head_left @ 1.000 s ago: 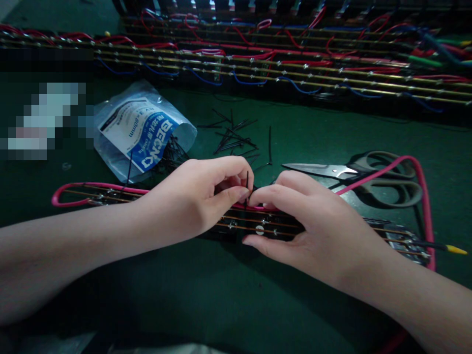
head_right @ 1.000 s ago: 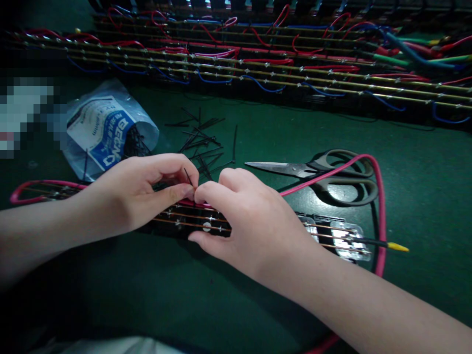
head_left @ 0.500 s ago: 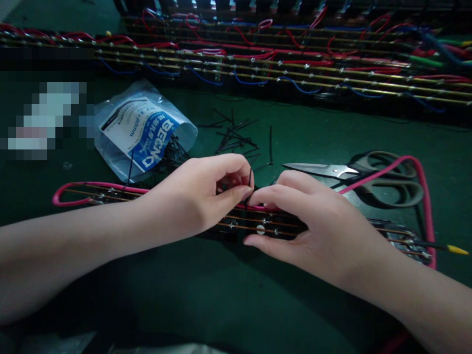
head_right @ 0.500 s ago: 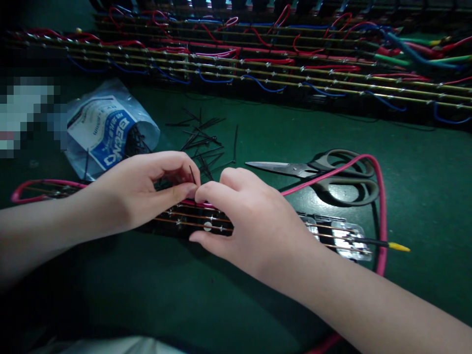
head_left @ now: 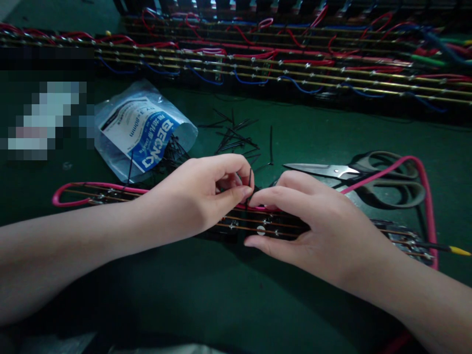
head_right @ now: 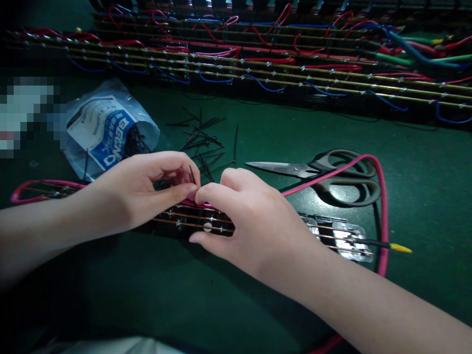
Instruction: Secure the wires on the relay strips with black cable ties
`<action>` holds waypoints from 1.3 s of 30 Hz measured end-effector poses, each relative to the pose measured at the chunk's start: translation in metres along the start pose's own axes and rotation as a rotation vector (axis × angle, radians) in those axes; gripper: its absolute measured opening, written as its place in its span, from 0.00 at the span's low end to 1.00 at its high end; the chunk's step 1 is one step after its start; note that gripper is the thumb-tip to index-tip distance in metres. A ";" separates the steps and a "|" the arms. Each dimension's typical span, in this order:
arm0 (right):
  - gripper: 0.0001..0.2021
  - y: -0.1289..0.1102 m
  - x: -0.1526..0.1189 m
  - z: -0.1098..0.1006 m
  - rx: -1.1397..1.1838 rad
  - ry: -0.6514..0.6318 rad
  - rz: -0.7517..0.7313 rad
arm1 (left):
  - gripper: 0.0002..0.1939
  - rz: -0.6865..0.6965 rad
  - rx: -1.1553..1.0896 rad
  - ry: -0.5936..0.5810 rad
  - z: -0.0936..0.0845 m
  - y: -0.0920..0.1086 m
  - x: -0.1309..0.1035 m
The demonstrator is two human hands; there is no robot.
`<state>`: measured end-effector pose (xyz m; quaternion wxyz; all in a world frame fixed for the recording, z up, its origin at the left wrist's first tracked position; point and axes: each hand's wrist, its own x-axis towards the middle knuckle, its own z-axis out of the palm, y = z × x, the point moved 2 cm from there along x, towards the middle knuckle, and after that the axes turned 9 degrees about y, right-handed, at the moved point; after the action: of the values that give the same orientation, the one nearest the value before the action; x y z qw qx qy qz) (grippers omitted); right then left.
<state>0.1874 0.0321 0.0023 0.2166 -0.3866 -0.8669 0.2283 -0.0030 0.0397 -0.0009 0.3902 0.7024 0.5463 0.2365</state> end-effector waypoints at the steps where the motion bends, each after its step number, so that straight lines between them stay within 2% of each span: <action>1: 0.16 0.000 0.000 0.000 0.001 -0.001 0.000 | 0.04 0.007 -0.001 0.003 0.000 0.000 0.000; 14: 0.16 0.000 0.002 0.002 -0.017 -0.016 -0.008 | 0.04 0.032 -0.002 -0.006 0.001 0.000 0.000; 27: 0.11 -0.002 -0.001 0.006 -0.058 -0.050 -0.129 | 0.04 0.063 0.068 0.006 0.002 0.000 -0.001; 31: 0.10 -0.003 -0.001 0.007 -0.054 -0.053 -0.126 | 0.03 0.052 0.052 -0.002 0.001 0.002 -0.001; 35: 0.11 -0.004 -0.001 0.006 -0.049 -0.030 -0.090 | 0.03 0.047 -0.044 0.043 -0.002 0.003 -0.002; 39: 0.11 -0.004 -0.001 0.006 -0.059 -0.027 -0.057 | 0.07 0.036 -0.087 0.061 -0.005 0.003 -0.002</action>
<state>0.1822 0.0280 -0.0008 0.1995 -0.3649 -0.8868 0.2014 -0.0063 0.0387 0.0046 0.3994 0.6868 0.5344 0.2883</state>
